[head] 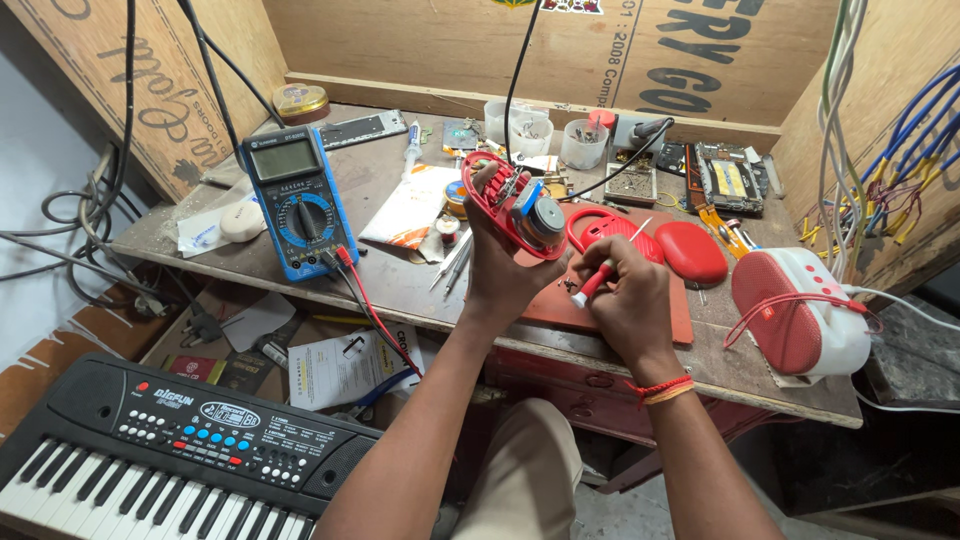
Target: The person sits at a cluttered electronics repair bench and uses a screwdriver to open the back panel of a red portable Bluetooth speaker. They pry the casing apart, separate the housing from the internal speaker and circuit board, and hold the opened halves while probing the exposed components.
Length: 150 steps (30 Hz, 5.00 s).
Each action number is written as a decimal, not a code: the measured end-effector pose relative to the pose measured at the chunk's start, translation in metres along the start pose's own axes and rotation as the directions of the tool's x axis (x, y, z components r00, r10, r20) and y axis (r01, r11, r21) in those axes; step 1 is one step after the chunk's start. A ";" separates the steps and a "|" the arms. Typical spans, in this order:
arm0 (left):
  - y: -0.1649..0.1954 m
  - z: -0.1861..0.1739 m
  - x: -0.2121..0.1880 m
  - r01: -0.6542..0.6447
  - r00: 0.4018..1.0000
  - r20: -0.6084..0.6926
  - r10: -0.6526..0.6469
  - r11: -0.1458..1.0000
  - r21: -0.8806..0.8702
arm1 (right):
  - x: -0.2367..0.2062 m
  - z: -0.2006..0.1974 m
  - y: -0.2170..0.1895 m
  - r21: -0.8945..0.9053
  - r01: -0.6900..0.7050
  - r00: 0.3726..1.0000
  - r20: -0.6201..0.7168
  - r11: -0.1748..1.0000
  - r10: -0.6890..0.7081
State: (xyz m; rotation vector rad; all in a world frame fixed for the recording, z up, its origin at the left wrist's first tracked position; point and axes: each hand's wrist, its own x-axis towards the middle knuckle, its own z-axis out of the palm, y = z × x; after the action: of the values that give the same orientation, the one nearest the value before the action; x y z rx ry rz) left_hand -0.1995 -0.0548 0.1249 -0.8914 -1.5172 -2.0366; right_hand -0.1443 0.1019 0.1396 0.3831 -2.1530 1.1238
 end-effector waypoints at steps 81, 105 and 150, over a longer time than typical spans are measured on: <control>0.013 -0.013 0.005 0.275 0.961 0.112 -0.253 0.835 -0.477 | 0.027 -0.043 0.011 -0.325 -0.186 0.982 -0.085 0.927 0.168; -0.014 -0.017 0.002 0.346 0.934 0.140 -0.329 0.735 -0.582 | 0.008 0.019 -0.056 -0.081 0.135 0.971 -0.188 0.988 -0.148; -0.025 -0.020 0.000 0.363 0.927 0.129 -0.352 0.757 -0.544 | 0.028 0.017 -0.063 -0.141 0.116 0.989 -0.079 0.983 -0.127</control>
State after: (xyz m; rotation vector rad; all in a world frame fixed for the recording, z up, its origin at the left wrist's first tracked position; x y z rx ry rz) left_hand -0.2213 -0.0663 0.1048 -0.8649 -1.1645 -2.8568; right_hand -0.1390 0.0524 0.1900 0.3905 -2.0859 0.9036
